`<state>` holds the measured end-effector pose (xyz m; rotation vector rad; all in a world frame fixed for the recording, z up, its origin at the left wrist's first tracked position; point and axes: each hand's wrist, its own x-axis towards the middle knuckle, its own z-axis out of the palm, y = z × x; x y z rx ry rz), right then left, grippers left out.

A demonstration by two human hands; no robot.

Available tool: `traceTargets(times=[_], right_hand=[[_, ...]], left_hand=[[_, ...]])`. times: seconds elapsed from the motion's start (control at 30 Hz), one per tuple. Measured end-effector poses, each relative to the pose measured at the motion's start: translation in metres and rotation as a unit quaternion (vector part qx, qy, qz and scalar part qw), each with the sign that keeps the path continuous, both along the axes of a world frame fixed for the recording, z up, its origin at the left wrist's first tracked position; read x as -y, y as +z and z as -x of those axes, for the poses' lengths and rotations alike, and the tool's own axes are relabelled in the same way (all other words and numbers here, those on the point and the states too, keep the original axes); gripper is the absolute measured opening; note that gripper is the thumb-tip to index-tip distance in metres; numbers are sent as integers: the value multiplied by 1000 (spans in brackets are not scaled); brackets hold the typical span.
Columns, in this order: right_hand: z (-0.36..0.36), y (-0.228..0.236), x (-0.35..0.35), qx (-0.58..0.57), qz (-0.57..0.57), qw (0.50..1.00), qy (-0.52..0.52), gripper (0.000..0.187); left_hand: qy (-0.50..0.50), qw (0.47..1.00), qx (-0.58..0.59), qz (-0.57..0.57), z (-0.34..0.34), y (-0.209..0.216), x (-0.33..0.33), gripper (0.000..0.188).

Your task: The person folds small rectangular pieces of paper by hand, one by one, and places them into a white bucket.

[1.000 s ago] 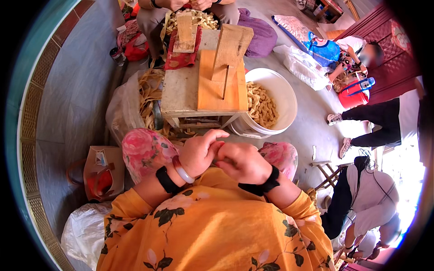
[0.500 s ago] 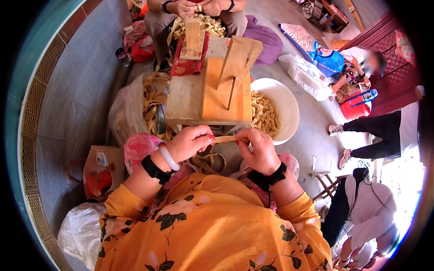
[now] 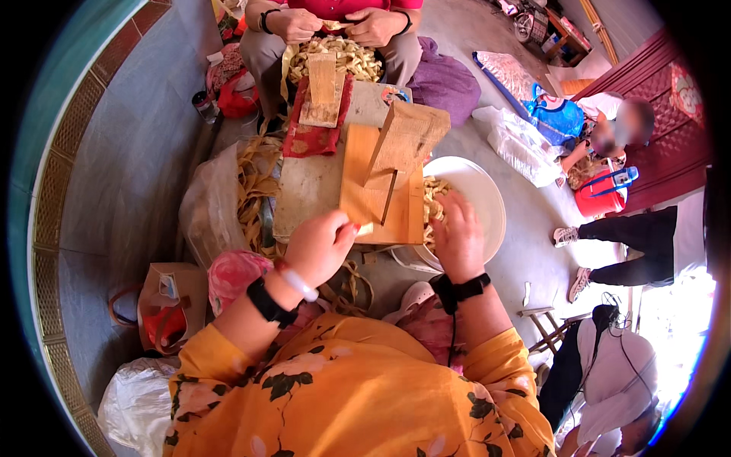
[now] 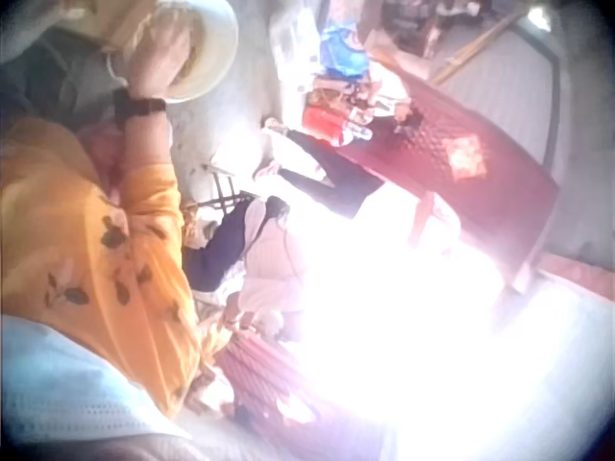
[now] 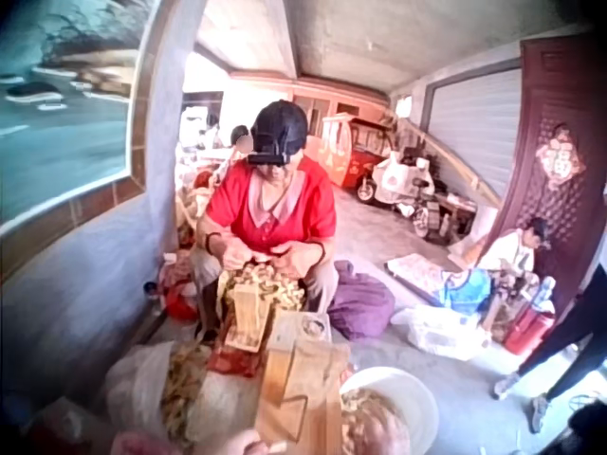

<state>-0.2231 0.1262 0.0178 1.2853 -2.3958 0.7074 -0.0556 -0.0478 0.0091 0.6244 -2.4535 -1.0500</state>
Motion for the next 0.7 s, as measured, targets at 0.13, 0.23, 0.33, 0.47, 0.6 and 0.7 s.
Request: traceTargets(times=[0.13, 0.23, 0.33, 0.47, 0.6, 0.7], right_hand=[[-41, 27, -23, 51, 5, 968, 246, 38], [-93, 20, -23, 60, -43, 941, 330, 34], [-107, 8, -27, 53, -80, 941, 323, 28], [-99, 19, -23, 36, -70, 936, 343, 22], [-92, 22, -13, 13, 19, 947, 322, 22], [-101, 2, -22, -44, 54, 953, 293, 37]], left_hand=[[-158, 936, 16, -315, -30, -13, -21, 16], [-212, 808, 56, -547, -47, -15, -35, 11], [-215, 777, 70, -588, -61, -18, -35, 10], [-233, 818, 22, -525, -88, -33, -36, 12], [-177, 662, -69, -725, -106, -36, -38, 16], [-219, 598, -174, -751, -94, -27, -33, 18]])
